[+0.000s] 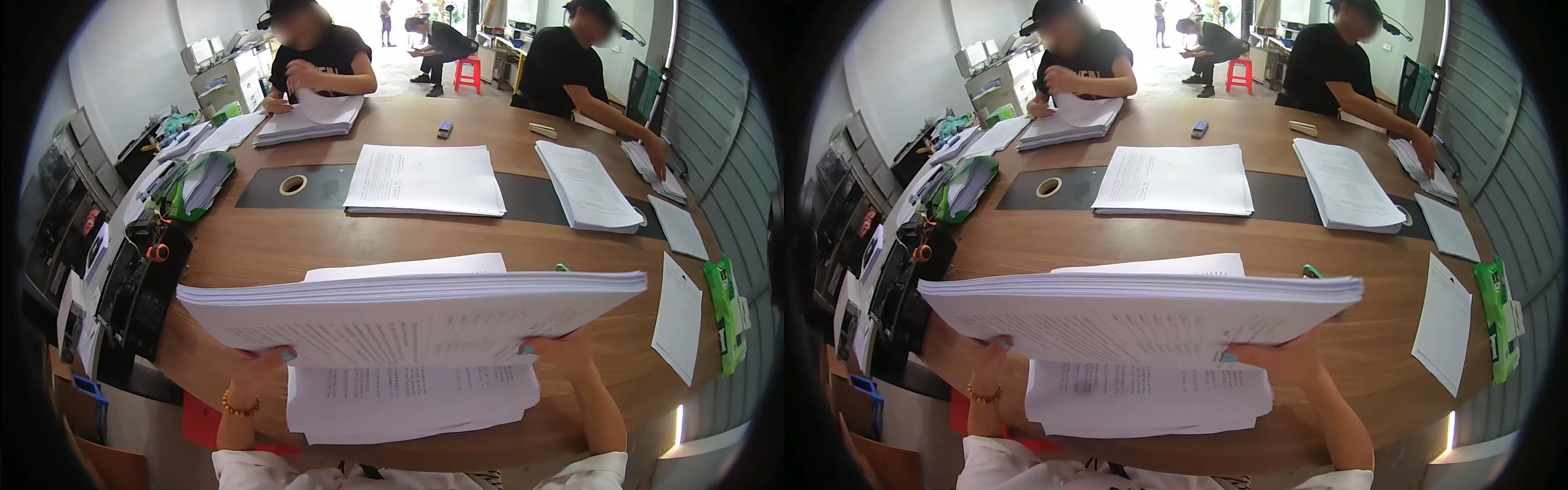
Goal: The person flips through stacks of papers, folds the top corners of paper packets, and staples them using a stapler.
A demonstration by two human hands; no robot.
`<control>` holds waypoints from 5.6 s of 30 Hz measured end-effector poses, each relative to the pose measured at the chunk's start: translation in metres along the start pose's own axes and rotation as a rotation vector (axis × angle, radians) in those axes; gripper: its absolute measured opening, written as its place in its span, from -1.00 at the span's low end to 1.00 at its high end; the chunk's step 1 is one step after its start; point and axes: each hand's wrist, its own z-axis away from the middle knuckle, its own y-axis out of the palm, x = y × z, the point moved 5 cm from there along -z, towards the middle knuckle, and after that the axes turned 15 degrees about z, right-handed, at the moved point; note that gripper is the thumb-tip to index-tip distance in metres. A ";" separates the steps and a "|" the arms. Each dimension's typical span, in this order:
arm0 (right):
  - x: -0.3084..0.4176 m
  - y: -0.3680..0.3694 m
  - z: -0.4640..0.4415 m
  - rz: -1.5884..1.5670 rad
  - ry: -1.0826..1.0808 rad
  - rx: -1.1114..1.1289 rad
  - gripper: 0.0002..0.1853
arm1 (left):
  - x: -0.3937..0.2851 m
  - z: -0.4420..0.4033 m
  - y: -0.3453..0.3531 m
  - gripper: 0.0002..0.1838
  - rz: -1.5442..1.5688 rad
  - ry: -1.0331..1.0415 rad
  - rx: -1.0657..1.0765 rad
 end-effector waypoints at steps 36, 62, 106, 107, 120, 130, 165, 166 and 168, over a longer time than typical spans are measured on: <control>-0.044 0.026 -0.015 0.180 0.563 0.352 -0.56 | 0.027 0.012 -0.006 -0.62 -0.379 -0.714 -0.002; -0.050 0.024 0.046 -0.066 0.426 -0.095 -0.22 | 0.041 0.033 -0.015 -0.15 -0.257 -0.560 -0.052; -0.093 0.021 -0.034 -0.070 0.230 -0.063 -0.34 | 0.156 -0.115 0.178 -0.44 -0.676 -0.521 0.815; -0.094 0.020 -0.034 -0.073 0.217 -0.067 -0.34 | 0.156 -0.114 0.178 -0.46 -0.637 -0.502 0.799; -0.121 -0.016 -0.055 -0.437 0.157 -0.244 -0.50 | 0.065 -0.134 -0.018 -0.32 0.076 -0.211 0.068; -0.082 -0.016 -0.074 -0.554 0.143 -0.210 -0.47 | 0.066 -0.090 -0.038 -0.29 0.399 -0.383 -0.061; -0.078 0.022 -0.038 -0.218 0.422 -0.082 -0.46 | 0.074 -0.039 -0.003 -0.41 -0.130 -0.351 -0.047; -0.076 0.024 -0.037 -0.232 0.442 -0.070 -0.46 | 0.075 -0.039 -0.007 -0.41 -0.144 -0.345 -0.030; -0.084 0.023 -0.036 -0.242 0.433 -0.054 -0.47 | 0.076 -0.038 -0.008 -0.41 -0.158 -0.345 -0.013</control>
